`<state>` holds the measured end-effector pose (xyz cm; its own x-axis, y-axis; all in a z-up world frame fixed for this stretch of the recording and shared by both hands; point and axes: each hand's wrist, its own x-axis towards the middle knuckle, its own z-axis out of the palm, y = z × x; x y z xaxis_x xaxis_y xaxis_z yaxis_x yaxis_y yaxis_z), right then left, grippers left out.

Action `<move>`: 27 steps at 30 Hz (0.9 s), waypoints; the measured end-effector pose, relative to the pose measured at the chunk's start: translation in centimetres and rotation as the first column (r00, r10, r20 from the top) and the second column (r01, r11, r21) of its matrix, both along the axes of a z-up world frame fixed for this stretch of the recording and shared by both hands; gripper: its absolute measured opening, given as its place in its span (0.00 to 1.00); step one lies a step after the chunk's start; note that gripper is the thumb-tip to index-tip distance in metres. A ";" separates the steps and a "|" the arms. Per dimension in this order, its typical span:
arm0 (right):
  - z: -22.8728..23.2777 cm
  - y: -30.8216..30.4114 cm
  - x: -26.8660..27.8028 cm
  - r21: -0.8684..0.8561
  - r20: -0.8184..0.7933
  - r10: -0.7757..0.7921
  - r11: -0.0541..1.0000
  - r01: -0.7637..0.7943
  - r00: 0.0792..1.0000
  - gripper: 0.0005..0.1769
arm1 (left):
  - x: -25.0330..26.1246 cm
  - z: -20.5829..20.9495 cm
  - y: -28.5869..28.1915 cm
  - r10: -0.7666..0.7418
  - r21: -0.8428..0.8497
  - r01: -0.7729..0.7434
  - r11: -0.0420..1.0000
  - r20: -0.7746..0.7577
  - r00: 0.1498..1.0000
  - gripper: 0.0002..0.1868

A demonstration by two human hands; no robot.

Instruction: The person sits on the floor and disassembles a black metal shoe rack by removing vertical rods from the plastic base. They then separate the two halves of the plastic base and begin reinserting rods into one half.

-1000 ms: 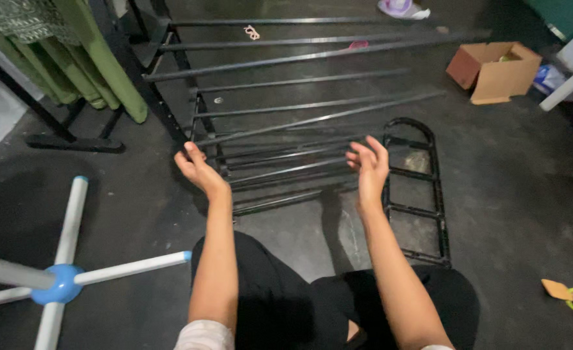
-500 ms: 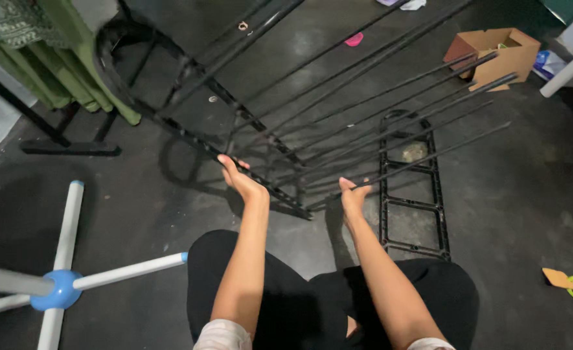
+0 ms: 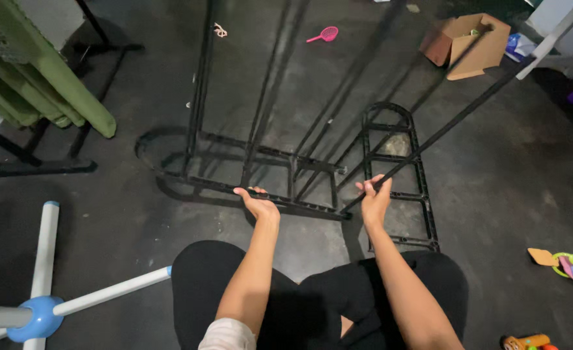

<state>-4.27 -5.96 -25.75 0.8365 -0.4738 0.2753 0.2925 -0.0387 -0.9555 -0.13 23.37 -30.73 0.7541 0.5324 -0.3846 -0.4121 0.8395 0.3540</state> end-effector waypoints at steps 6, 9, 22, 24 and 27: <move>2.7 -0.1 -0.5 -0.068 -0.071 -0.022 0.998 0.017 0.997 0.09 | 1.0 -5.1 -1.1 -0.005 -0.101 0.000 0.995 -0.050 0.999 0.32; 3.6 -0.1 -0.5 -0.113 -0.091 -0.031 0.993 0.021 0.995 0.08 | 1.3 -6.3 -1.0 -0.051 -0.186 0.034 0.982 -0.089 0.995 0.33; 2.4 -0.4 -1.3 -0.318 -0.066 -0.024 0.948 0.002 0.998 0.07 | 0.0 -8.4 0.3 -0.404 -0.071 0.433 0.898 -0.519 0.753 0.49; 2.4 -0.5 -1.4 -0.356 -0.051 -0.028 0.934 0.008 0.998 0.07 | -0.2 -8.5 0.0 -0.335 -0.060 0.369 0.927 -0.571 0.750 0.43; 1.9 -0.6 -1.4 -0.394 -0.067 -0.053 0.919 0.023 0.996 0.07 | -0.7 -8.8 -0.6 -0.242 0.062 0.353 0.934 -0.618 0.748 0.33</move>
<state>-5.70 -6.60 -23.82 0.8455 -0.3723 0.3827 0.2114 -0.4247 -0.8803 -0.88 22.76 -39.57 0.5359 0.4163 -0.7345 0.1867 0.7900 0.5840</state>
